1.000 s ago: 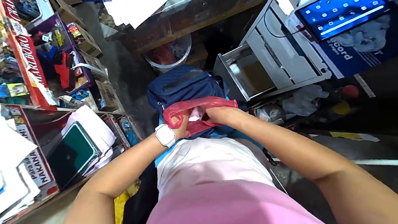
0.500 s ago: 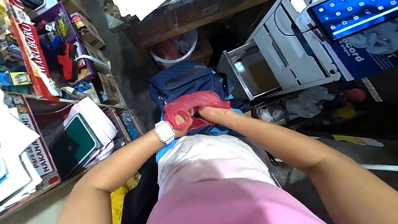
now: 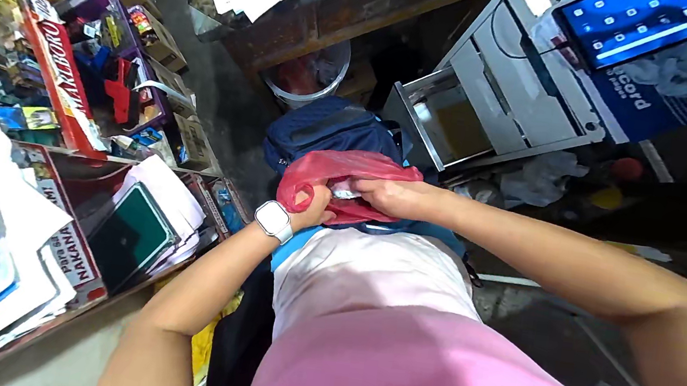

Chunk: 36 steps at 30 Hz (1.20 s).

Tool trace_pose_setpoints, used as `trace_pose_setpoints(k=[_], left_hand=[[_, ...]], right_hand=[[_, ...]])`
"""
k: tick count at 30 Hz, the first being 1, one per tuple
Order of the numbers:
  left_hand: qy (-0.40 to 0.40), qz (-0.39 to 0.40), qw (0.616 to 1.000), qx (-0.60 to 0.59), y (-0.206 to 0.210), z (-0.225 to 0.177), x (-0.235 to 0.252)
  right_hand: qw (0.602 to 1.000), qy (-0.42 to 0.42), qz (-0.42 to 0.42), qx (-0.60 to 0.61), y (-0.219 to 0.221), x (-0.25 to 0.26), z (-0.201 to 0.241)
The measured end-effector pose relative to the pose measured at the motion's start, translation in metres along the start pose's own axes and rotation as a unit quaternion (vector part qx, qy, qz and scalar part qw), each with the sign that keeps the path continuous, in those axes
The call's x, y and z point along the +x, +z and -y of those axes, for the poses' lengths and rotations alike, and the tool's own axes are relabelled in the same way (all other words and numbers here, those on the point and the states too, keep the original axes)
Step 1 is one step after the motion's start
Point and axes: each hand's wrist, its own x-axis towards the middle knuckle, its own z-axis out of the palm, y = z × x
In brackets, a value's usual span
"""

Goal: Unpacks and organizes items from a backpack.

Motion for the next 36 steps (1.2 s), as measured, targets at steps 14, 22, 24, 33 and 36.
trace_pose_setpoints(k=[14,22,24,33,36], left_hand=[[-0.002,-0.017,0.989,-0.148,0.012,0.014,-0.001],[0.033,-0.052,0.987,-0.152,0.022,0.004,-0.002],[0.024,-0.064,0.986,-0.155,0.023,0.003,-0.005],[-0.085,0.03,0.99,-0.106,0.01,-0.011,-0.011],[-0.024,-0.012,0.998,-0.051,0.014,-0.013,-0.007]], right_hand=[[0.979,0.1,-0.108,0.139,-0.012,-0.005,-0.037],[0.966,0.174,-0.092,0.169,-0.003,0.005,-0.021],[0.967,0.172,-0.14,0.123,0.005,0.007,-0.02],[0.92,0.312,-0.094,0.217,-0.021,0.019,-0.027],[0.907,0.33,-0.056,0.257,-0.032,0.021,-0.026]])
